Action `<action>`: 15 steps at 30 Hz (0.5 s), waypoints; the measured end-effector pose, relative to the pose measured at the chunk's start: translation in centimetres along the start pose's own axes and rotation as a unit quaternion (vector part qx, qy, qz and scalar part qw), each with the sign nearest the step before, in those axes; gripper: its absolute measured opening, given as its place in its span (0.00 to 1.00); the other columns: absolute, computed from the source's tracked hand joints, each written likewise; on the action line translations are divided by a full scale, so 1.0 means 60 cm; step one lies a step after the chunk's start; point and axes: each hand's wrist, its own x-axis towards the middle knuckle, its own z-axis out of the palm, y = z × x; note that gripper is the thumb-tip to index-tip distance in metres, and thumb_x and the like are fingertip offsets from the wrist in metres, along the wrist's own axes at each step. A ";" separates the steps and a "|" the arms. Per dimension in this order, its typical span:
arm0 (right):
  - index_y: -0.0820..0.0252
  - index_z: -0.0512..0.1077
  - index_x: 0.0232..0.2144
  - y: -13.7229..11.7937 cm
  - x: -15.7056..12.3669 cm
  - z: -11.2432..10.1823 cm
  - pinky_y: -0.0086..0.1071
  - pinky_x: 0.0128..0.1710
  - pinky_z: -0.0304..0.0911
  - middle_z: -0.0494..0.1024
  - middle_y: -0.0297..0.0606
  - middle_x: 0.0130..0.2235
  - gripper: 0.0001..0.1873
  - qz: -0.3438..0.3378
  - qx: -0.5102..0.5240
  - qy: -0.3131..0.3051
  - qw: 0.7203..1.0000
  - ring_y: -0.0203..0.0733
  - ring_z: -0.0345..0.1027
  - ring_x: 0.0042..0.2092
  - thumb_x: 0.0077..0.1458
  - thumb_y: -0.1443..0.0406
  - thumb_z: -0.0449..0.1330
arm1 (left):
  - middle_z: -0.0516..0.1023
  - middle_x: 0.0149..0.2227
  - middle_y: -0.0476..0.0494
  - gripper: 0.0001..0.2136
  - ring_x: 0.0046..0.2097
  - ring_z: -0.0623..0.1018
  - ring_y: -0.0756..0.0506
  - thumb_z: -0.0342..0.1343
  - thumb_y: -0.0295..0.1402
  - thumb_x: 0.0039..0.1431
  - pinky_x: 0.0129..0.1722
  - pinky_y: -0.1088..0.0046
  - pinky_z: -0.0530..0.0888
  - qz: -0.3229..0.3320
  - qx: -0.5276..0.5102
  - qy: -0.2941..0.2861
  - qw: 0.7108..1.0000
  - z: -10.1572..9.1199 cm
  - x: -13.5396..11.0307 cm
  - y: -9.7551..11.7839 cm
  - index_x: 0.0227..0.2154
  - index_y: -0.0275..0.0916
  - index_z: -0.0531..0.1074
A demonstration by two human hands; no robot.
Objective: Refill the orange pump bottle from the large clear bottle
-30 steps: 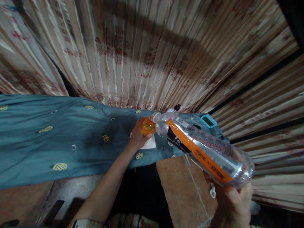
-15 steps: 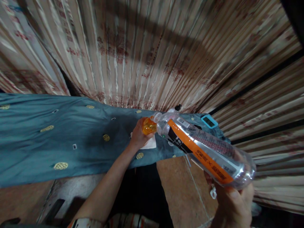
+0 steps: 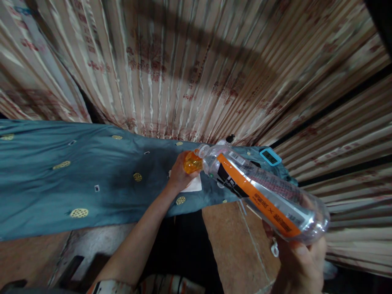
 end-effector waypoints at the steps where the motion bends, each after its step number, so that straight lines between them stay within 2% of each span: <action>1: 0.59 0.69 0.60 0.003 0.000 -0.001 0.34 0.20 0.56 0.72 0.43 0.39 0.39 -0.004 0.005 0.003 1.000 0.40 0.62 0.26 0.45 0.57 0.70 | 0.79 0.49 0.40 0.27 0.52 0.80 0.37 0.69 0.33 0.46 0.52 0.55 0.78 0.000 0.003 0.000 1.000 0.000 0.000 0.001 0.50 0.41 0.68; 6: 0.58 0.69 0.60 0.007 -0.001 -0.003 0.34 0.19 0.54 0.72 0.41 0.35 0.40 -0.004 0.016 -0.001 1.000 0.40 0.61 0.23 0.45 0.58 0.71 | 0.78 0.48 0.40 0.28 0.51 0.80 0.37 0.69 0.33 0.45 0.52 0.54 0.78 -0.003 0.009 0.005 1.000 0.001 0.000 -0.001 0.50 0.41 0.68; 15: 0.59 0.70 0.59 -0.002 0.004 0.004 0.35 0.20 0.54 0.71 0.43 0.39 0.41 0.009 0.006 -0.004 1.000 0.40 0.62 0.24 0.43 0.53 0.71 | 0.78 0.49 0.42 0.27 0.52 0.80 0.37 0.69 0.33 0.46 0.55 0.54 0.77 -0.009 -0.002 -0.001 1.000 -0.001 0.001 0.000 0.50 0.42 0.67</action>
